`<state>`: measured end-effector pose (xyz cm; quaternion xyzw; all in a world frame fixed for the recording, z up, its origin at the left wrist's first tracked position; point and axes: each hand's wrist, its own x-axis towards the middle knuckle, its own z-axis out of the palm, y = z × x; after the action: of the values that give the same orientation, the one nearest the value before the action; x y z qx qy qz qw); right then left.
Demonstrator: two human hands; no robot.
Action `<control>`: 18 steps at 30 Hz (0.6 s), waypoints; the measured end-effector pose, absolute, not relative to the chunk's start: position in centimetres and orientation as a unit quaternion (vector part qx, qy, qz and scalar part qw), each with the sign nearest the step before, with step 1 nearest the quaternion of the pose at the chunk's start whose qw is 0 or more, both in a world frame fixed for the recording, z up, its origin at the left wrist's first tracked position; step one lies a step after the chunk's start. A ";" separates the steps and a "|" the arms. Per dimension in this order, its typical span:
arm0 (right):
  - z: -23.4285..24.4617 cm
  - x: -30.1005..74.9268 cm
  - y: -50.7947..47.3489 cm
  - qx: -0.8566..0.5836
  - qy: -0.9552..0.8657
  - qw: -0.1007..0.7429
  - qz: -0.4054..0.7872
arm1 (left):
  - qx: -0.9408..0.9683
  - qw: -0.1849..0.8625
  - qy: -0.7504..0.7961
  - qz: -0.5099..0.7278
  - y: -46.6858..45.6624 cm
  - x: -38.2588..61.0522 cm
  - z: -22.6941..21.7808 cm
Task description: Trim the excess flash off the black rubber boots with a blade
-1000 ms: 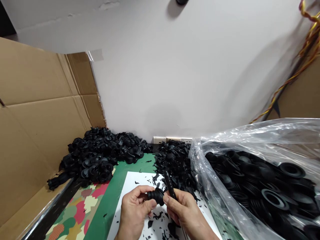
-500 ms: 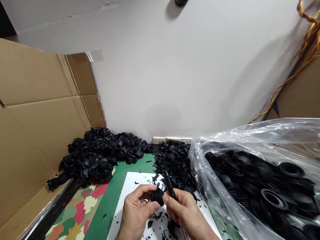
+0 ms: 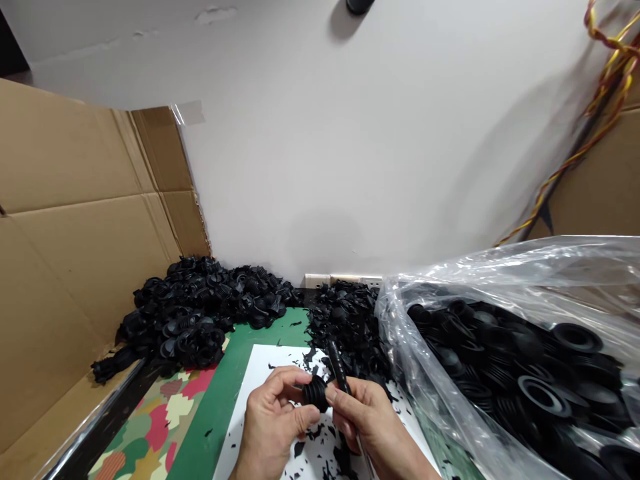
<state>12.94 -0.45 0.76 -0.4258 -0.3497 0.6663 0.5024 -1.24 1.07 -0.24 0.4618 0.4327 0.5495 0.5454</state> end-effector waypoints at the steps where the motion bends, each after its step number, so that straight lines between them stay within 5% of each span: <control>1: 0.8 12.9 -0.5 -0.422 -0.349 0.502 0.670 | 0.456 0.555 0.432 0.545 1.0 -1.2 -0.2; 8: 0.9 12.6 -0.6 -0.458 -0.412 0.501 0.608 | 0.349 0.644 0.467 0.494 1.1 -1.5 0.5; 18: -0.5 12.2 -0.5 -0.491 -0.478 0.504 0.527 | 0.468 0.549 0.488 0.491 0.6 -1.3 0.4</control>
<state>12.21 -0.49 -0.47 -0.4906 -0.4778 0.5265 0.5038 -1.25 0.65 0.37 0.4684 0.4876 0.4911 0.5493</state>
